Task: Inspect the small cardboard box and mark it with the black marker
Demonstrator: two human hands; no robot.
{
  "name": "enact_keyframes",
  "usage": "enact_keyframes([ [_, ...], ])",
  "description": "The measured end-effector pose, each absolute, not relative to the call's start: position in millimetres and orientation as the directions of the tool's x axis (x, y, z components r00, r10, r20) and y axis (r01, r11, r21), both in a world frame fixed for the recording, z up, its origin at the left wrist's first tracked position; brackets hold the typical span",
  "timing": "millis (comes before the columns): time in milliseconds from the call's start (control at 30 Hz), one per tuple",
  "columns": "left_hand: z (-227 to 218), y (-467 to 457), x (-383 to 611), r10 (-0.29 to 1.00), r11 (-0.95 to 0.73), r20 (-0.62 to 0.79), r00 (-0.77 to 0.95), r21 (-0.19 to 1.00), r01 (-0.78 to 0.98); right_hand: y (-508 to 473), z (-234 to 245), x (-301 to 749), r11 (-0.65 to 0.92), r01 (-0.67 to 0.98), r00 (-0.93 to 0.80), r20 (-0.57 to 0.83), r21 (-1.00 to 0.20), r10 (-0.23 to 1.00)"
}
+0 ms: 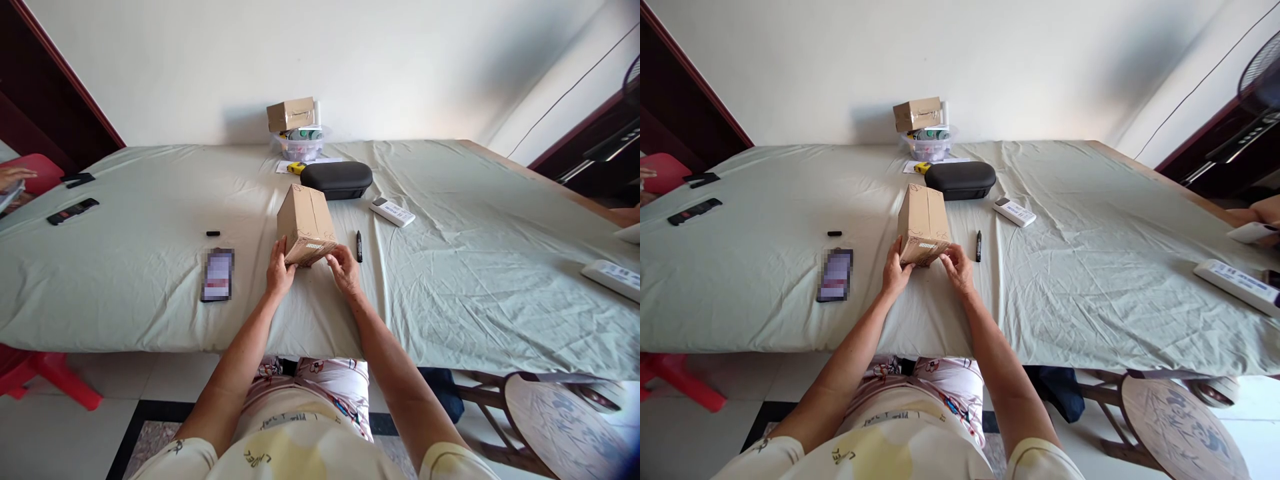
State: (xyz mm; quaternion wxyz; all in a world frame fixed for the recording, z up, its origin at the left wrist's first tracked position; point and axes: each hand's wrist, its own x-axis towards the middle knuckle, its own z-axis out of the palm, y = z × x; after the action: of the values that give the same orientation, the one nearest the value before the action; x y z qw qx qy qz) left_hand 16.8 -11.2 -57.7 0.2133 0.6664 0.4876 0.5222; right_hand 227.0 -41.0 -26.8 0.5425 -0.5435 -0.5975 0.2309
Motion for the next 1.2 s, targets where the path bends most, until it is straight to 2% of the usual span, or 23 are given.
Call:
enact_keyframes([
  [200, -56, -13, 18, 0.858, -0.465, 0.513, 0.012, 0.767, 0.441, -40, -25, 230, 0.344, 0.348, 0.314, 0.455, -0.872, 0.833],
  [433, -50, -17, 16, 0.812, -0.508, 0.583, -0.008, 0.714, 0.481, -42, -23, 229, 0.352, 0.248, 0.365, 0.424, -0.902, 0.829],
  [600, -49, -17, 14, 0.754, -0.547, 0.655, -0.046, 0.665, 0.508, -41, -23, 229, 0.421, 0.169, 0.373, 0.453, -0.891, 0.810],
  [800, -45, -17, 9, 0.682, -0.580, 0.721, -0.122, 0.635, 0.510, -42, -24, 226, 0.373, 0.197, 0.297, 0.418, -0.907, 0.859],
  [933, -41, -18, 5, 0.630, -0.587, 0.758, -0.169, 0.607, 0.535, -43, -23, 225, 0.353, 0.284, 0.251, 0.425, -0.891, 0.870],
  [1200, -38, -20, 5, 0.610, -0.568, 0.776, -0.160, 0.569, 0.595, -42, -23, 225, 0.326, 0.383, 0.251, 0.437, -0.864, 0.864],
])
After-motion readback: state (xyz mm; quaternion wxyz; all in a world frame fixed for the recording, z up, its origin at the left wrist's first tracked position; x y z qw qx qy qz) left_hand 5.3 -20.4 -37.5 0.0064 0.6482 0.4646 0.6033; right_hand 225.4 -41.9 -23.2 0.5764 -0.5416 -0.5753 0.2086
